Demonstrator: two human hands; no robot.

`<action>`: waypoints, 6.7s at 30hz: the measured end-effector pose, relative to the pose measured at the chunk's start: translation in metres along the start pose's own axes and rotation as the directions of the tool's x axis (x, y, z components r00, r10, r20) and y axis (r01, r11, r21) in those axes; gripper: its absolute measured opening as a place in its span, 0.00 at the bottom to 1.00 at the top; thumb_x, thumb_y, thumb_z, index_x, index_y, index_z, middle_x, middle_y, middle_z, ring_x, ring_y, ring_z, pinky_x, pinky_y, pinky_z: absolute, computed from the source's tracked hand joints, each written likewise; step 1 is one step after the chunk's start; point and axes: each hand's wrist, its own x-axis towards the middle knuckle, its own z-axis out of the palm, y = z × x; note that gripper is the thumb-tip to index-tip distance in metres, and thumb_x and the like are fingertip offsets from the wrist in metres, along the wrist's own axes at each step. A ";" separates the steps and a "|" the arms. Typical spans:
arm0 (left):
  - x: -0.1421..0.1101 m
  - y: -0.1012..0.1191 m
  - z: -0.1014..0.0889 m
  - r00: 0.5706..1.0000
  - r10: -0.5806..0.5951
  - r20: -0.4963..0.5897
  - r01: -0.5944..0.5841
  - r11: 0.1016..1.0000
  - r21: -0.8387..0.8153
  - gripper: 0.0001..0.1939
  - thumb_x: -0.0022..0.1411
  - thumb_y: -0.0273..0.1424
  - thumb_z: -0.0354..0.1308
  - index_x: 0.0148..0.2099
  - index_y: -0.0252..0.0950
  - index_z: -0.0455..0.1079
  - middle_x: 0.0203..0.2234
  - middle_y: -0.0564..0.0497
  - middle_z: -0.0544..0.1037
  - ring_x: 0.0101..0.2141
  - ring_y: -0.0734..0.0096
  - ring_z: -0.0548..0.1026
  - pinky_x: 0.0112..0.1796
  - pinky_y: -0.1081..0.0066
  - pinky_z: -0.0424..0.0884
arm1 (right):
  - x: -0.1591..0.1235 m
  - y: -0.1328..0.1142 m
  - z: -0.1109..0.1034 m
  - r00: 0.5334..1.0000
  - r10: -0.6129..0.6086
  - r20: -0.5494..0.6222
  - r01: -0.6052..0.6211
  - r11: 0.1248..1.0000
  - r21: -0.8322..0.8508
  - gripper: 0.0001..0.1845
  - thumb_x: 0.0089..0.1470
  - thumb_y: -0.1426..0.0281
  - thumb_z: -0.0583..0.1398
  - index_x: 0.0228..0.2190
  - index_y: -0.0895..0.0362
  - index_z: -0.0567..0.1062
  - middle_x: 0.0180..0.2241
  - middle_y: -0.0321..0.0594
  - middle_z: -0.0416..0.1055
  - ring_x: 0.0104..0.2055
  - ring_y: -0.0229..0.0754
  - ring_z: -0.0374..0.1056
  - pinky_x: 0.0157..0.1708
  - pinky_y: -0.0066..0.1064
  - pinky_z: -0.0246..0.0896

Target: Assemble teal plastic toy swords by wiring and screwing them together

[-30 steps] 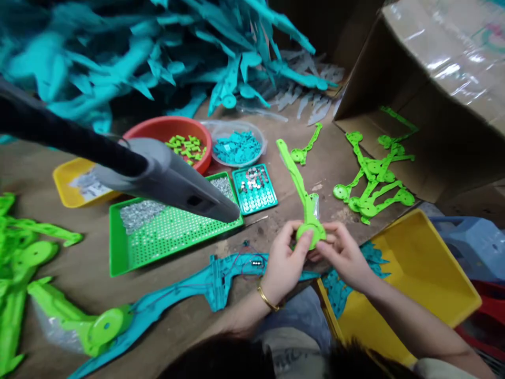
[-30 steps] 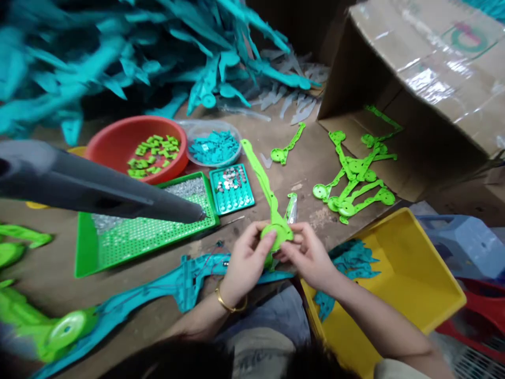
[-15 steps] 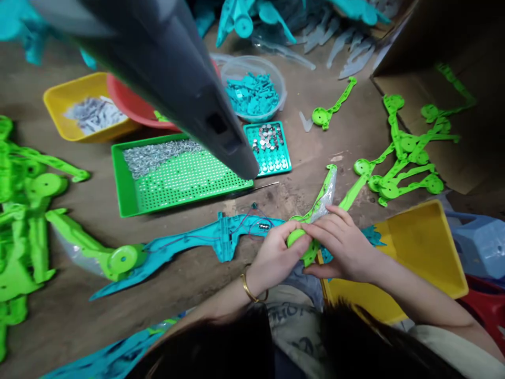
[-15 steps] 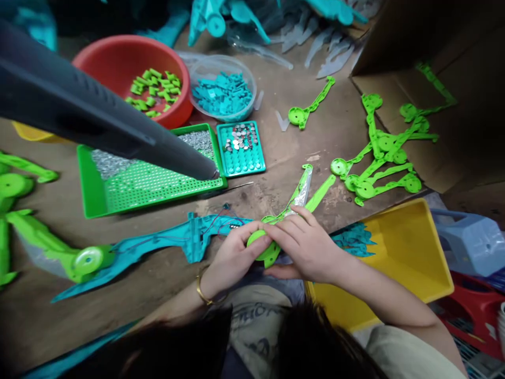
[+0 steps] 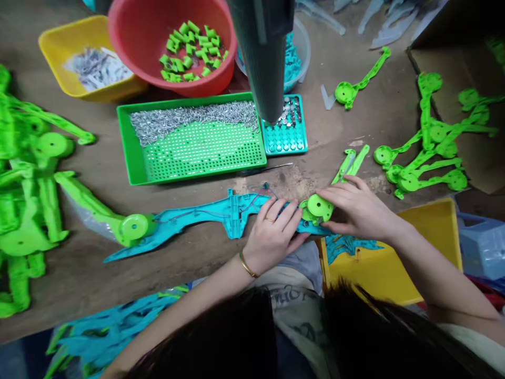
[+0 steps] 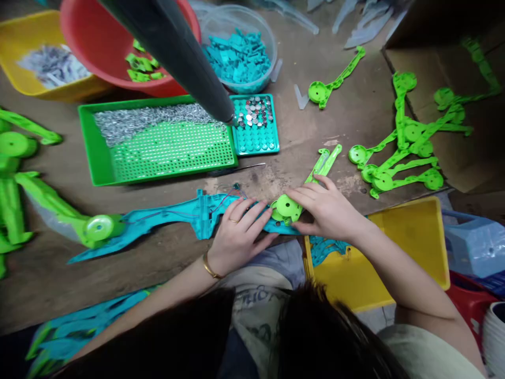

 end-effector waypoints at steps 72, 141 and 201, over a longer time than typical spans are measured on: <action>0.131 0.008 0.010 0.765 -0.144 0.628 0.570 0.606 -0.555 0.17 0.62 0.41 0.55 0.31 0.32 0.74 0.17 0.58 0.64 0.20 0.79 0.57 0.24 0.73 0.48 | 0.003 0.060 0.004 0.801 0.592 -0.094 -0.154 0.356 0.922 0.30 0.43 0.51 0.67 0.43 0.54 0.70 0.35 0.37 0.71 0.37 0.39 0.70 0.36 0.31 0.67; 0.099 -0.014 -0.017 0.624 -0.046 0.780 0.278 0.946 -0.166 0.14 0.62 0.40 0.58 0.40 0.32 0.75 0.35 0.44 0.79 0.38 0.60 0.76 0.37 0.68 0.65 | 0.031 0.068 -0.005 0.584 0.792 -0.177 0.002 0.217 0.976 0.23 0.45 0.51 0.66 0.32 0.57 0.73 0.26 0.36 0.73 0.27 0.37 0.72 0.31 0.31 0.70; -0.057 -0.006 -0.021 0.905 -0.425 -0.026 0.419 0.899 -0.123 0.17 0.63 0.45 0.56 0.34 0.35 0.72 0.27 0.47 0.75 0.34 0.62 0.71 0.38 0.63 0.61 | 0.129 -0.066 0.007 0.848 0.161 0.504 -0.501 0.551 0.667 0.12 0.53 0.62 0.60 0.27 0.57 0.71 0.18 0.32 0.69 0.18 0.32 0.65 0.17 0.23 0.56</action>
